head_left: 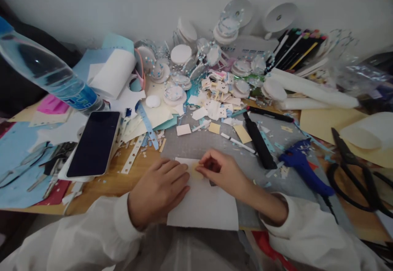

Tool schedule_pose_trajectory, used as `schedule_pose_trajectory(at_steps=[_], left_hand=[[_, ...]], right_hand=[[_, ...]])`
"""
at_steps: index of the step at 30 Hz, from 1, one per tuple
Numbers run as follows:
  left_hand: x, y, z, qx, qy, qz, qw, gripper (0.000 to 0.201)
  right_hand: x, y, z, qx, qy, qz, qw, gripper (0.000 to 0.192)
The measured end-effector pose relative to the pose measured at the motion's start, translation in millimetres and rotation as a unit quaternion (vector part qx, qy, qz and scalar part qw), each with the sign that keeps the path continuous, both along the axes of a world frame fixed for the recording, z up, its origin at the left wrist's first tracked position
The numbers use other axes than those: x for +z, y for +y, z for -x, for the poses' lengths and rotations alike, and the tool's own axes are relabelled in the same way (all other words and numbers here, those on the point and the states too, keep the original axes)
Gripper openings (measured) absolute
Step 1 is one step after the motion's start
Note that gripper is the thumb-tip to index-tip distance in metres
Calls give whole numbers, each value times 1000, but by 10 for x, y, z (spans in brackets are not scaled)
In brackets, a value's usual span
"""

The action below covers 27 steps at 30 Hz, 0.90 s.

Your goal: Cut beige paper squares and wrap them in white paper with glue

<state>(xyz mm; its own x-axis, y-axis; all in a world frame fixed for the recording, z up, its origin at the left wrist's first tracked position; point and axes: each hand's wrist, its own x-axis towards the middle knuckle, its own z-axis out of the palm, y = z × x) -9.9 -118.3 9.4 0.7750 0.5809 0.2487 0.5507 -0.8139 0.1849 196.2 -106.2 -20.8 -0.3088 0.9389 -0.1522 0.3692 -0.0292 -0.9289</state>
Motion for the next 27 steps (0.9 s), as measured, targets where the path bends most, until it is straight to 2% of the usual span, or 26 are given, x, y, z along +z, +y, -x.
schedule_pose_trajectory(at_steps=[5,8,11,14,17,23,27], left_hand=[[-94,80,-37,-53,-35,-41,997,17],[-179,79,-30,-63,-41,-59,995,17],[-219,88,-15,-60,-51,-66,995,18],[-222,103,-2,-48,-51,-57,996,20],[-231,110,10,-34,-38,-49,997,22],[-246,108,9,-12,-47,-22,999,28],[-226,116,-10,-41,-47,-16,998,30]], right_hand=[[-61,4,13,9,-75,-62,995,13],[-72,18,12,4,-82,-62,995,12],[-41,29,-28,20,-68,-51,996,5],[24,24,-101,60,-70,-48,995,22],[76,10,-163,95,-94,-61,989,22],[28,0,-141,47,-80,-22,995,10],[2,-3,-96,39,-88,-24,995,7]])
